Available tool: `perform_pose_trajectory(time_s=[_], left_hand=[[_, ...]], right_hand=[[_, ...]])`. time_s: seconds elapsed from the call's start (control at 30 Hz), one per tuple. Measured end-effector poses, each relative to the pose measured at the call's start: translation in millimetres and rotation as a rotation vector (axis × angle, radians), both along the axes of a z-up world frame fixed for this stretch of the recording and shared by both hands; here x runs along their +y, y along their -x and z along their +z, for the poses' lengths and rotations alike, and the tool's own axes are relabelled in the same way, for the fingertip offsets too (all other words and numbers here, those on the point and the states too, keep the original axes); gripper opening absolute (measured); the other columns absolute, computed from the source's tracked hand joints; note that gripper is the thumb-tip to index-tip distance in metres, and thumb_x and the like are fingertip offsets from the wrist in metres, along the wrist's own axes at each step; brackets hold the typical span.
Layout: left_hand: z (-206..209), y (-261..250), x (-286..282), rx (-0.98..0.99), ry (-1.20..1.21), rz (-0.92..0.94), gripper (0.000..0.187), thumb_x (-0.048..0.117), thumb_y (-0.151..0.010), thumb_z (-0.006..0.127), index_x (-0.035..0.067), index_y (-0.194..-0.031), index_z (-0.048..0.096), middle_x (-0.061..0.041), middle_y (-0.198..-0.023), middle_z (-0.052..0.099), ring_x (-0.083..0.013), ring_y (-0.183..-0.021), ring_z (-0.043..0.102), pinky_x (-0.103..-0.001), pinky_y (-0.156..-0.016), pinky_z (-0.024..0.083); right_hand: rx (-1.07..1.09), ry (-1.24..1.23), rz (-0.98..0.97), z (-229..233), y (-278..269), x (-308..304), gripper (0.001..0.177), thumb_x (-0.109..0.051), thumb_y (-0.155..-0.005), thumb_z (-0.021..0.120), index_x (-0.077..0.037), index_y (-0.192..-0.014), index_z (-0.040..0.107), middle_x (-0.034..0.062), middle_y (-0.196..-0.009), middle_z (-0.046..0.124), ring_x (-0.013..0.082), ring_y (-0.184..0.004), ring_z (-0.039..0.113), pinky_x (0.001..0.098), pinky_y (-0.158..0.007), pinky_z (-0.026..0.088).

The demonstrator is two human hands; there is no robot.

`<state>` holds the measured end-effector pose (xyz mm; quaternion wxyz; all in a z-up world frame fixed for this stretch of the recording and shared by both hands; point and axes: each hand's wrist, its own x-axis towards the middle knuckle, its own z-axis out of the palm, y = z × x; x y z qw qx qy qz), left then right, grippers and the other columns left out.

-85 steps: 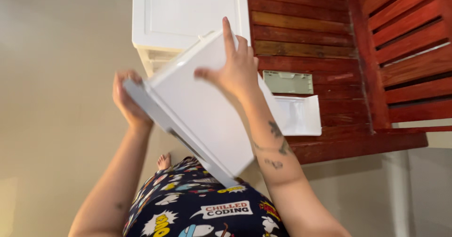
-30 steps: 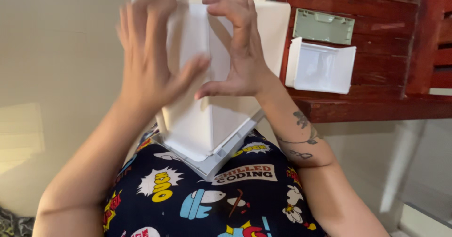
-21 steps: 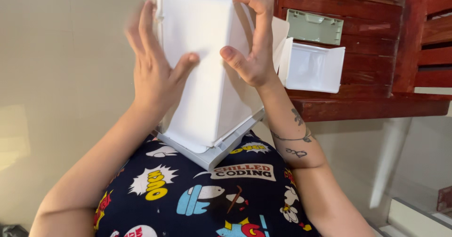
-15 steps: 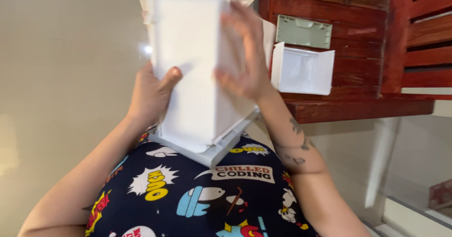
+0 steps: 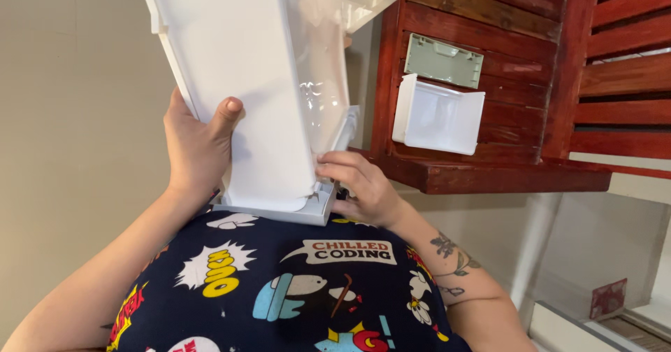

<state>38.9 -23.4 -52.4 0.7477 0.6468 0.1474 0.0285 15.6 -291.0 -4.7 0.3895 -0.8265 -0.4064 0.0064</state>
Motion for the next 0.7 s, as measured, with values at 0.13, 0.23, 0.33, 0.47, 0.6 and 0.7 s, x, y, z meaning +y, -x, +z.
perform_pose_trajectory(time_s=[0.13, 0.23, 0.33, 0.47, 0.6, 0.7], left_hand=[[5.3, -0.9, -0.2, -0.033, -0.06, -0.018, 0.068, 0.048, -0.093, 0.08, -0.006, -0.124, 0.052, -0.009, -0.108, 0.073, -0.0137, -0.099, 0.071, -0.029, -0.089, 0.06], [10.0, -1.7, -3.2, -0.018, -0.057, -0.026, 0.068, 0.046, -0.091, 0.081, -0.006, -0.125, 0.051, -0.01, -0.108, 0.073, -0.0144, -0.099, 0.071, -0.029, -0.089, 0.061], [15.1, -2.4, -5.9, -0.031, -0.045, -0.035, 0.067, 0.043, -0.092, 0.082, -0.006, -0.126, 0.052, -0.011, -0.109, 0.073, -0.015, -0.101, 0.072, -0.03, -0.09, 0.062], [19.4, -2.3, -8.3, -0.044, -0.073, -0.095, 0.065, 0.037, -0.091, 0.084, -0.006, -0.127, 0.051, -0.012, -0.111, 0.074, -0.0157, -0.102, 0.072, -0.03, -0.09, 0.061], [18.5, -2.6, -9.7, -0.026, -0.085, -0.108, 0.066, 0.035, -0.091, 0.084, -0.006, -0.129, 0.05, -0.012, -0.111, 0.073, -0.0163, -0.102, 0.072, -0.031, -0.089, 0.062], [17.9, -3.9, -10.1, -0.014, -0.084, -0.126, 0.065, 0.034, -0.091, 0.084, -0.007, -0.129, 0.05, -0.012, -0.111, 0.073, -0.0167, -0.102, 0.073, -0.031, -0.089, 0.062]], right_hand=[[-0.037, -0.09, -0.015, -9.0, 5.9, -2.8, 0.046, -0.011, -0.076, 0.092, -0.005, -0.11, 0.062, 0.0191, -0.13, 0.065, 0.0264, -0.098, 0.068, 0.0344, -0.082, 0.059], [-0.067, -0.107, -0.006, -15.2, 8.0, -8.3, 0.039, -0.007, -0.078, 0.09, -0.003, -0.106, 0.063, 0.02, -0.127, 0.066, 0.0256, -0.092, 0.068, 0.0349, -0.077, 0.058], [-0.089, -0.138, 0.015, -20.8, 9.7, -9.5, 0.037, -0.008, -0.08, 0.088, -0.004, -0.105, 0.062, 0.0165, -0.118, 0.067, 0.0263, -0.09, 0.069, 0.0357, -0.075, 0.057], [-0.018, -0.208, 0.059, -21.2, 15.5, -13.2, 0.038, -0.009, -0.082, 0.084, -0.001, -0.112, 0.062, 0.0124, -0.109, 0.067, 0.0286, -0.092, 0.072, 0.0384, -0.079, 0.059], [-0.048, -0.111, 0.038, -22.4, 17.8, -19.1, 0.035, -0.008, -0.084, 0.083, -0.002, -0.114, 0.066, 0.0107, -0.106, 0.067, 0.0256, -0.089, 0.069, 0.036, -0.075, 0.056], [-0.044, -0.1, 0.024, -28.7, 19.9, -19.5, 0.035, -0.01, -0.083, 0.083, -0.006, -0.114, 0.068, 0.0069, -0.111, 0.063, 0.0239, -0.089, 0.068, 0.0359, -0.076, 0.055]])
